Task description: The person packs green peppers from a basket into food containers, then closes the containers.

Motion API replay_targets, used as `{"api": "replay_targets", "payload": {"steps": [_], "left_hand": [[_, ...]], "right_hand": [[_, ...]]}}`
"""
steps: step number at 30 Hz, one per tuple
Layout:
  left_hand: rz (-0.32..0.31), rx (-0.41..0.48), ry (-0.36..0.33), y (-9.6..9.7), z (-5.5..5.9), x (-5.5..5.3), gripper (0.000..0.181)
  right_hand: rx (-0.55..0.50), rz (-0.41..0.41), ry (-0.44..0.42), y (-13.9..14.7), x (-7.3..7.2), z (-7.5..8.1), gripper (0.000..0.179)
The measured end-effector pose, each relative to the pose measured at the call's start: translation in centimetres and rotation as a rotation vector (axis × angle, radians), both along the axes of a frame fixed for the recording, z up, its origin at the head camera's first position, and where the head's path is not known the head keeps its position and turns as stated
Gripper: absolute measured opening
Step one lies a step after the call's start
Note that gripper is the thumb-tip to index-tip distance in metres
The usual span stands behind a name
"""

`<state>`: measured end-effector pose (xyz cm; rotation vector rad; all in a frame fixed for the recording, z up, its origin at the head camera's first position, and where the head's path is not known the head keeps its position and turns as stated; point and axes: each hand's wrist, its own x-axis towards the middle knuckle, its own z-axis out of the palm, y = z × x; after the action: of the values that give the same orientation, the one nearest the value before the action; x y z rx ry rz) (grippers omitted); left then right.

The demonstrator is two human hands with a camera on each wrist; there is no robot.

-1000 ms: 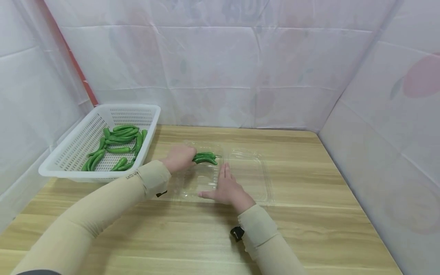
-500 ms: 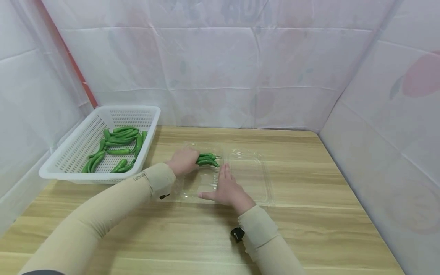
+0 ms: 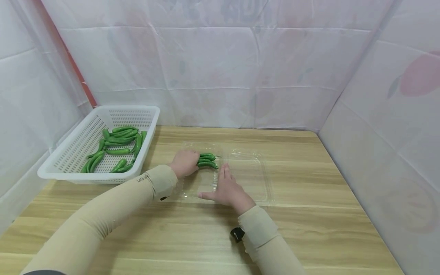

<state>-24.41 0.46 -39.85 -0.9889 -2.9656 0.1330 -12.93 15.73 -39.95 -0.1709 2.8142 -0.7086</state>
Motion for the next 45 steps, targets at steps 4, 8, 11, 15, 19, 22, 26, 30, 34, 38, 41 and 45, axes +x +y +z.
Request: {"api": "replay_targets", "payload": {"steps": [4,8,11,15,19,22,26,30,34,38,41,45], "left_hand": [[-0.001,-0.017,0.009,0.0,-0.2,0.0,0.011],[0.010,-0.044,0.025,0.2,-0.5,0.0,0.009],[0.017,-0.059,0.041,0.2,-0.8,-0.1,0.011],[0.025,-0.066,0.046,0.2,-1.2,-0.2,0.014],[0.029,-0.078,0.042,0.1,-1.2,-0.2,0.023],[0.029,-0.092,0.032,0.1,-1.1,-0.2,0.035],[0.026,-0.094,0.005,-0.1,-1.0,-0.1,0.043],[0.023,-0.073,0.001,-0.3,-0.9,-0.1,0.044],[0.006,-0.029,0.015,-0.5,-0.3,0.0,0.039],[0.005,0.040,-0.027,-0.7,1.3,0.7,0.036],[0.030,0.083,-0.081,-1.1,2.4,1.3,0.036],[0.062,0.106,-0.133,-2.0,3.2,2.1,0.043]], "right_hand": [[-0.005,0.000,0.000,-0.1,-0.1,-0.1,0.125],[-0.011,0.000,-0.002,-0.1,-0.1,-0.1,0.124],[-0.010,0.002,-0.006,-0.1,-0.1,0.0,0.124],[-0.016,0.004,-0.020,-0.2,0.0,0.1,0.123],[-0.012,0.007,-0.025,-0.3,-0.1,0.2,0.123],[-0.004,0.012,-0.019,-0.3,-0.1,0.1,0.124],[-0.004,0.020,-0.026,-0.3,-0.1,0.0,0.124],[-0.008,0.027,-0.023,-0.4,-0.1,0.0,0.123],[-0.015,0.023,-0.019,-0.3,-0.1,0.0,0.123],[-0.024,0.013,-0.029,0.0,0.0,0.2,0.124],[-0.025,0.013,-0.029,0.2,0.0,0.2,0.124],[-0.010,0.018,-0.020,0.2,0.0,0.3,0.124]]}}
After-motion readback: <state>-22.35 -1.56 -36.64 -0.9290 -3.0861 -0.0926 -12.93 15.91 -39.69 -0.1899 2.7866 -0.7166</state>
